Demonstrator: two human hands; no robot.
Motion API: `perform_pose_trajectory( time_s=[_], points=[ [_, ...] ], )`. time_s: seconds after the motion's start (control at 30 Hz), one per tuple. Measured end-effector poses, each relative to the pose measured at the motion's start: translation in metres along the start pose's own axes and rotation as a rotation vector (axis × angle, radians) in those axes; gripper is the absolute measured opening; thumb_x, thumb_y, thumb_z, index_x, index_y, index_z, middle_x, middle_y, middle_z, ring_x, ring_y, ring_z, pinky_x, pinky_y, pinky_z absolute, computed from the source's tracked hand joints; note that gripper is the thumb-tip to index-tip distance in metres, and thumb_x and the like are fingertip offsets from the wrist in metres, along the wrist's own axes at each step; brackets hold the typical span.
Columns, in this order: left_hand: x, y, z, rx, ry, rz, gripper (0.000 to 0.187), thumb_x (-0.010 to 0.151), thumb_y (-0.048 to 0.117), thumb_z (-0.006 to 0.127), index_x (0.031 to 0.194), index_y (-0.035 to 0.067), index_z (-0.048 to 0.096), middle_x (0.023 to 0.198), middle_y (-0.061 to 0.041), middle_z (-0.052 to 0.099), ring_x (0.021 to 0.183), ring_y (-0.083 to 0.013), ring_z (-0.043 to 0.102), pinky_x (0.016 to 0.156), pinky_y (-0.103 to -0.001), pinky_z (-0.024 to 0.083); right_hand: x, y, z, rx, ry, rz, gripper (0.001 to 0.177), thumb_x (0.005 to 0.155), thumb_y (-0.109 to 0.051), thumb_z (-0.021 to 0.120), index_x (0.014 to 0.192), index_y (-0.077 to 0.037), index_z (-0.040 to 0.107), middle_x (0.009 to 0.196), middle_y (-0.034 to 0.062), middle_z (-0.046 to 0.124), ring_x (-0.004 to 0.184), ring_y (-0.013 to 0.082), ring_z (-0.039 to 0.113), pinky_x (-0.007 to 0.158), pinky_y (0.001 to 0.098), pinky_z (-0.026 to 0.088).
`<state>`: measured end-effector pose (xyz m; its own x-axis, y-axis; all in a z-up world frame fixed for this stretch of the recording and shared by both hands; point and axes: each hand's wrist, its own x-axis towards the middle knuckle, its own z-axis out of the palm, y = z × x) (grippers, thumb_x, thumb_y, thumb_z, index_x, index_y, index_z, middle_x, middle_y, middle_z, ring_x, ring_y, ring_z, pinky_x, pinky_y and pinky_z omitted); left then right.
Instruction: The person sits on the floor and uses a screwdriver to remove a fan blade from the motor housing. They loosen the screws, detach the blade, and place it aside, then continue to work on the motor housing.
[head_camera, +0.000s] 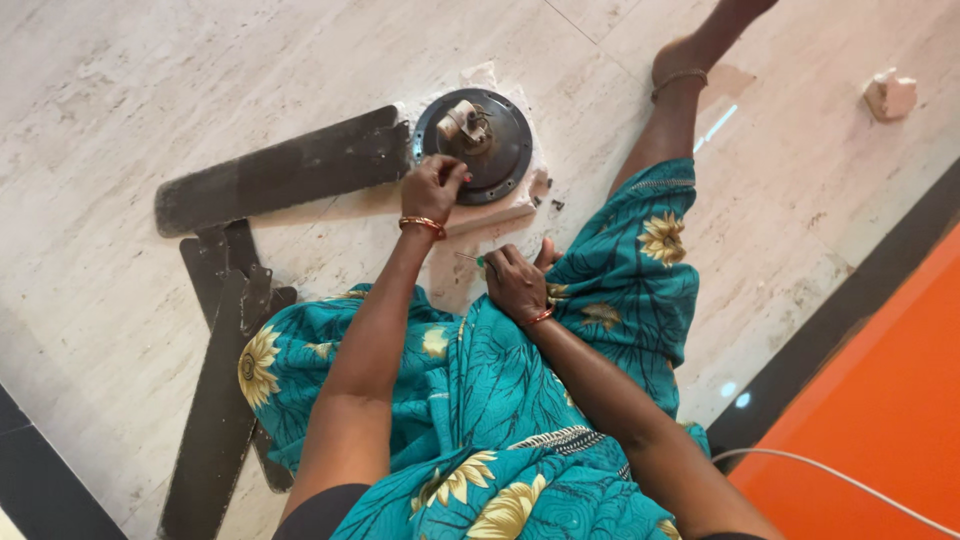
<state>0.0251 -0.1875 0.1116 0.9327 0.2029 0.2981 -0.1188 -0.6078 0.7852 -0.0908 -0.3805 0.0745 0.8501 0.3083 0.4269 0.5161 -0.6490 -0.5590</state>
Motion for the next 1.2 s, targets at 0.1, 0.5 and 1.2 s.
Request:
perform_pose_trajectory(
  time_s=[0.1,0.5,1.2],
  points=[
    [-0.034,0.019,0.020,-0.010,-0.186,0.148,0.015,0.089,0.021,0.075,0.098,0.009,0.074,0.095,-0.009,0.074,0.083,-0.0279,0.074,0.072,-0.040,0.059,-0.007,0.011,0.012,-0.020,-0.014,0.016,0.009,0.090,-0.016,0.068,0.098,-0.011,0.068,0.093,0.0098,0.064,0.086,0.0301,0.069,0.075,0.0438,0.055],
    [-0.046,0.066,0.123,0.519,-0.731,0.332,0.026,0.073,0.020,0.079,0.097,0.011,0.075,0.101,-0.014,0.073,0.095,-0.0341,0.072,0.081,-0.045,0.058,-0.035,0.069,0.074,-0.029,-0.156,0.166,0.034,0.083,-0.036,0.072,0.107,-0.011,0.072,0.098,0.0148,0.074,0.092,0.0333,0.071,0.077,0.0477,0.055],
    [-0.045,0.037,0.122,0.119,-0.585,0.067,0.031,0.086,0.034,0.071,0.110,0.015,0.076,0.098,-0.011,0.078,0.094,-0.0283,0.075,0.084,-0.040,0.058,-0.017,0.046,0.044,-0.091,-0.238,0.250,0.023,0.088,-0.029,0.071,0.099,-0.010,0.070,0.089,0.0170,0.071,0.082,0.0364,0.070,0.074,0.0473,0.054]
  ],
)
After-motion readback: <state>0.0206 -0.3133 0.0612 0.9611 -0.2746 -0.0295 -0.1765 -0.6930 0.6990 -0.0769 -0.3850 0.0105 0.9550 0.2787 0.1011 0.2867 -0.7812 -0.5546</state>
